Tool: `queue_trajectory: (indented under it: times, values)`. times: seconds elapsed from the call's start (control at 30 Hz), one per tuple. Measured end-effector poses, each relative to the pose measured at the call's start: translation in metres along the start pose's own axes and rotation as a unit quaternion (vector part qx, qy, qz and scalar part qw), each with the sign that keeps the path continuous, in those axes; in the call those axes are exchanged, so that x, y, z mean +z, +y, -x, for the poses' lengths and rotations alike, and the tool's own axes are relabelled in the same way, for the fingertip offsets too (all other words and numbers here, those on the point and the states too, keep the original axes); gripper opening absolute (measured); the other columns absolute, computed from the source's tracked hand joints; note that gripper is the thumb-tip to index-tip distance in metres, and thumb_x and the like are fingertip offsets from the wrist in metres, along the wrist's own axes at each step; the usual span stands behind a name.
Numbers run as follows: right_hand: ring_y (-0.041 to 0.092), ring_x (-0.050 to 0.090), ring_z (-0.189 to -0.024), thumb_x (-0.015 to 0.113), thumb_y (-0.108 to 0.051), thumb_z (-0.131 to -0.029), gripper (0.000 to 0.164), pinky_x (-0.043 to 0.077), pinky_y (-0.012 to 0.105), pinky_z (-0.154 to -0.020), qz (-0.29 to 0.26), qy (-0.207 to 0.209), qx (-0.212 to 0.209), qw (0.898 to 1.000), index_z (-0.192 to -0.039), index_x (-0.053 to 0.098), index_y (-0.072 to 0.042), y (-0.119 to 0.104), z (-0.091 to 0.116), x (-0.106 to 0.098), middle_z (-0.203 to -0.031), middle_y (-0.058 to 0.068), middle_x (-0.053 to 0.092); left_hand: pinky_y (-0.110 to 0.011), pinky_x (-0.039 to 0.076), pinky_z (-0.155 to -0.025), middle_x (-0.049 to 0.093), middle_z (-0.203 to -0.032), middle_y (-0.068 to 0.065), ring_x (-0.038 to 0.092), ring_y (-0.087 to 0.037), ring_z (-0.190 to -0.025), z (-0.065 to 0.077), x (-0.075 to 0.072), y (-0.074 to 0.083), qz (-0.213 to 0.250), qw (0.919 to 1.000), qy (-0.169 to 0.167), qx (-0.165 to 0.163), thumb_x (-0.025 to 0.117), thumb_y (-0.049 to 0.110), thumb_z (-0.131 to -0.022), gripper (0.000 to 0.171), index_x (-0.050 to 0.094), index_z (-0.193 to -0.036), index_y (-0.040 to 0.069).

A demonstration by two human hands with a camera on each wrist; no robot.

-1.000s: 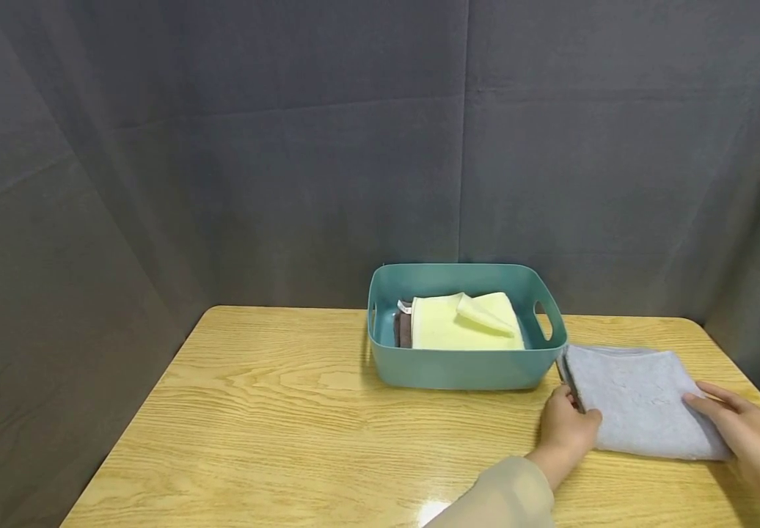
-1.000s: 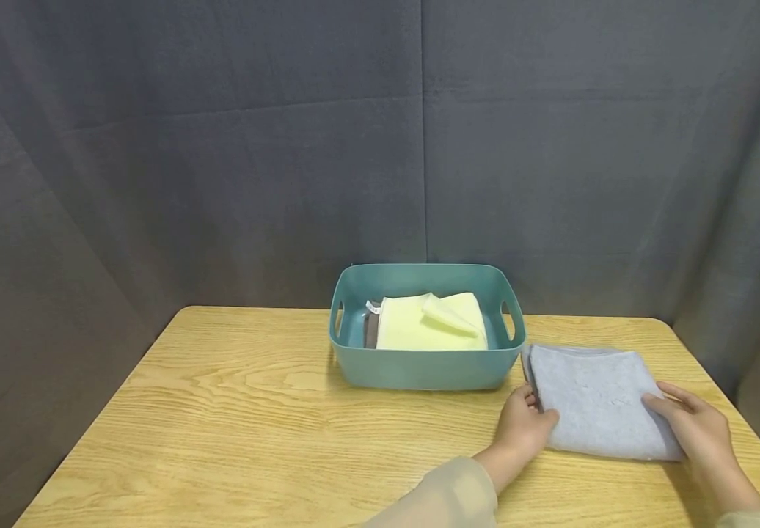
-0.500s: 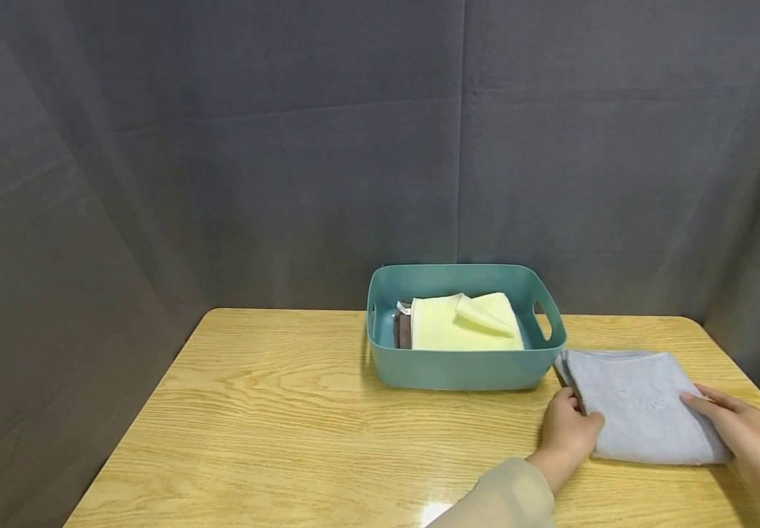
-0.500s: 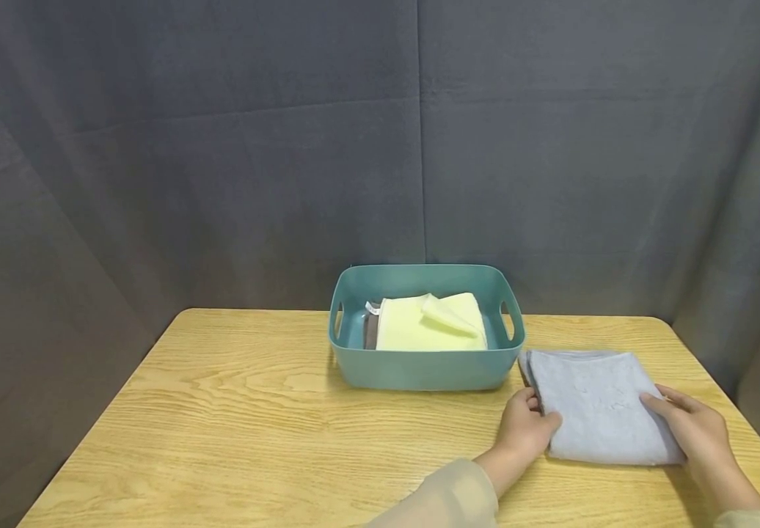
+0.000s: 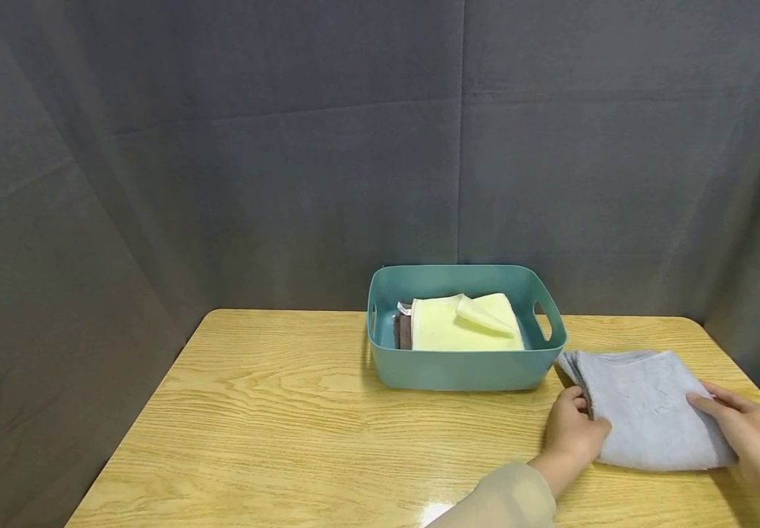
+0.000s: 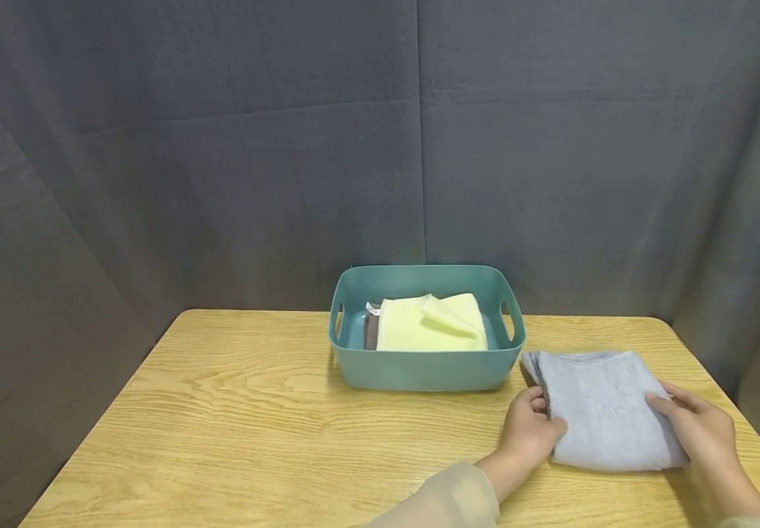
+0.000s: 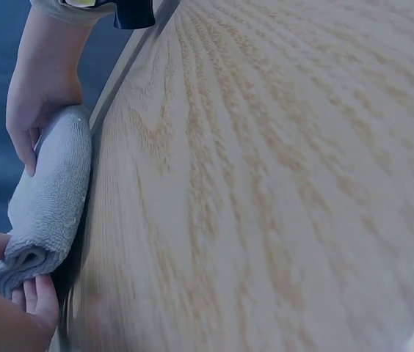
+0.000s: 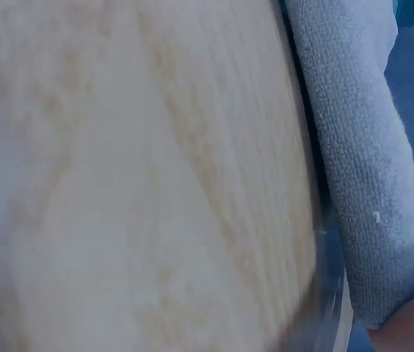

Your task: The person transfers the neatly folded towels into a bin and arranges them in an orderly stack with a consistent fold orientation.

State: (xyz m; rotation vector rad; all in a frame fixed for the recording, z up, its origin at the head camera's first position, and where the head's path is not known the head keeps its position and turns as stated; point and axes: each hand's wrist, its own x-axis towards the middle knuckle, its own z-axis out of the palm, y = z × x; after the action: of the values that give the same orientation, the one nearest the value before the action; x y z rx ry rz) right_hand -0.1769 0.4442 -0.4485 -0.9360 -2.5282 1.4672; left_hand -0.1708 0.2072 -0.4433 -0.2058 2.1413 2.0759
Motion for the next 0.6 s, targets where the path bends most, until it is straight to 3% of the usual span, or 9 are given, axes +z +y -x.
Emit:
queue_trajectory:
  times: [0.1,0.17,0.23,0.3,0.33,0.4,0.53,0.6]
  values:
    - [0.037,0.033,-0.138,0.060,-0.052,-0.093,0.069,0.043,0.045,-0.101,0.023,0.001,-0.013,1.000,-0.152,0.041,-0.020,0.000,0.000,-0.001,-0.156,0.021,0.026,-0.023,0.049,-0.075,0.055,-0.088,0.009,0.054,-0.005,-0.079,0.002,0.000,0.001,0.003,1.0000,0.001,0.002,0.070,-0.010,-0.072,0.048,0.063,-0.115,0.009]
    - [0.040,0.031,-0.139,0.059,-0.053,-0.093,0.073,0.038,0.052,-0.104,0.029,0.004,-0.019,0.999,-0.153,0.039,-0.016,0.001,0.001,-0.002,-0.156,0.021,0.026,-0.023,0.049,-0.074,0.055,-0.087,0.009,0.054,-0.006,-0.078,0.004,0.000,0.002,0.003,1.0000,-0.002,0.004,0.071,-0.011,-0.072,0.048,0.063,-0.115,0.010]
    - [0.028,0.048,-0.126,0.062,-0.053,-0.092,0.064,0.047,0.038,-0.094,0.028,0.015,-0.028,0.999,-0.148,0.046,-0.028,0.003,0.003,-0.005,-0.148,0.006,0.048,-0.023,0.049,-0.073,0.055,-0.087,0.009,0.053,-0.005,-0.078,0.005,0.000,0.003,0.003,1.0000,-0.008,-0.001,0.071,-0.010,-0.072,0.049,0.063,-0.115,0.011]
    - [0.010,0.058,-0.103,0.066,-0.051,-0.090,0.052,0.050,0.026,-0.080,0.008,0.021,-0.034,0.999,-0.139,0.052,-0.043,0.005,0.005,-0.007,-0.122,-0.016,0.064,-0.023,0.049,-0.072,0.054,-0.087,0.010,0.052,-0.005,-0.077,0.006,-0.001,0.003,0.002,0.9999,-0.015,-0.002,0.071,-0.009,-0.072,0.049,0.063,-0.116,0.011]
    - [0.000,0.054,-0.092,0.067,-0.051,-0.089,0.047,0.048,0.021,-0.071,0.005,0.025,-0.034,0.999,-0.134,0.053,-0.048,0.005,0.007,-0.008,-0.109,-0.026,0.062,-0.023,0.048,-0.072,0.054,-0.088,0.010,0.052,-0.005,-0.077,0.006,-0.001,0.003,0.003,0.9998,-0.018,-0.003,0.071,-0.009,-0.072,0.049,0.063,-0.116,0.012]
    - [-0.012,0.042,-0.082,0.068,-0.050,-0.089,0.045,0.042,0.015,-0.059,-0.006,0.030,-0.030,0.999,-0.131,0.053,-0.051,0.004,0.010,-0.010,-0.102,-0.032,0.054,-0.023,0.048,-0.071,0.054,-0.088,0.011,0.051,-0.004,-0.077,0.007,-0.001,0.004,0.006,0.9997,-0.024,-0.005,0.071,-0.008,-0.073,0.049,0.062,-0.116,0.013]
    - [-0.014,0.040,-0.081,0.068,-0.047,-0.091,0.033,0.042,0.013,-0.058,-0.037,0.025,-0.024,0.999,-0.119,0.053,-0.057,0.000,0.017,-0.010,-0.104,-0.031,0.051,-0.023,0.047,-0.069,0.052,-0.088,0.010,0.050,-0.004,-0.076,0.009,-0.003,0.006,0.020,0.9993,-0.032,0.000,0.071,-0.011,-0.072,0.050,0.061,-0.114,0.015]
    - [-0.015,0.043,-0.077,0.069,-0.041,-0.092,0.026,0.043,0.014,-0.057,-0.069,0.020,-0.037,0.997,-0.105,0.054,-0.058,-0.001,0.020,-0.011,-0.094,-0.036,0.048,-0.022,0.047,-0.068,0.052,-0.086,0.010,0.049,-0.004,-0.075,0.011,-0.004,0.007,0.026,0.9990,-0.036,0.003,0.071,-0.012,-0.072,0.051,0.060,-0.112,0.016]
